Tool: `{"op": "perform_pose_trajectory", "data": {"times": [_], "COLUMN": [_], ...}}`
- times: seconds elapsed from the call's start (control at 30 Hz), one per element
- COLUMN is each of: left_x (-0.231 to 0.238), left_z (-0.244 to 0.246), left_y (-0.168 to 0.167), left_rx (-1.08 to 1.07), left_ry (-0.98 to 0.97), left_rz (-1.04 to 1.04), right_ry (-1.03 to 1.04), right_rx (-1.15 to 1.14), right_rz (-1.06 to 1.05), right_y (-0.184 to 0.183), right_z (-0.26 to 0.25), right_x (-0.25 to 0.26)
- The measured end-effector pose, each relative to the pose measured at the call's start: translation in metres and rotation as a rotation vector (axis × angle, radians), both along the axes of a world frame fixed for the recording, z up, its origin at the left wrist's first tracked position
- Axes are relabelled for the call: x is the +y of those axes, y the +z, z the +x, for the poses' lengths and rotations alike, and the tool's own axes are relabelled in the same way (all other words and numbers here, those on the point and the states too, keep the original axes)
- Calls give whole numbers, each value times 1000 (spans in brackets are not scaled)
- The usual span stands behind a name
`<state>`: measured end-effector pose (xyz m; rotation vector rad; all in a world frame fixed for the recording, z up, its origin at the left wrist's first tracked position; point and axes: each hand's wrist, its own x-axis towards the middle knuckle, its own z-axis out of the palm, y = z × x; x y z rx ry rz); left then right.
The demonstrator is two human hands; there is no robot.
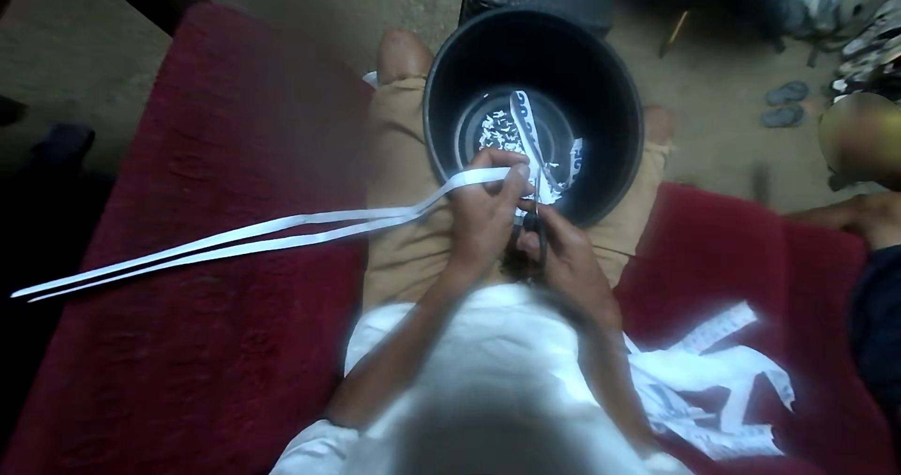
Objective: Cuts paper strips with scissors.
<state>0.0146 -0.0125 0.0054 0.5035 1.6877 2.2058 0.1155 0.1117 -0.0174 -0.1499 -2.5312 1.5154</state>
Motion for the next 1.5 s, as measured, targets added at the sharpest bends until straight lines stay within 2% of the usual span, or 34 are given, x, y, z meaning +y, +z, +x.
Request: {"op": "perform_pose_trajectory", "data": {"times": [0.73, 1.03, 1.17, 1.5], "left_x": [3, 2, 2, 3], "left_z": [0, -1, -1, -1], "left_y": [0, 0, 1, 1], "left_rx": [9, 9, 3, -10], "left_ry": [9, 15, 17, 17], "left_rz": [-12, -17, -14, -3], "right_ry": [-15, -54, 3, 3], "right_rx": [57, 5, -15, 36], "right_rz": [-22, -87, -98, 26], "right_y": [-2, -4, -3, -1], "right_z": [-4, -1, 2, -5], "right_x": [-1, -1, -1, -2]}}
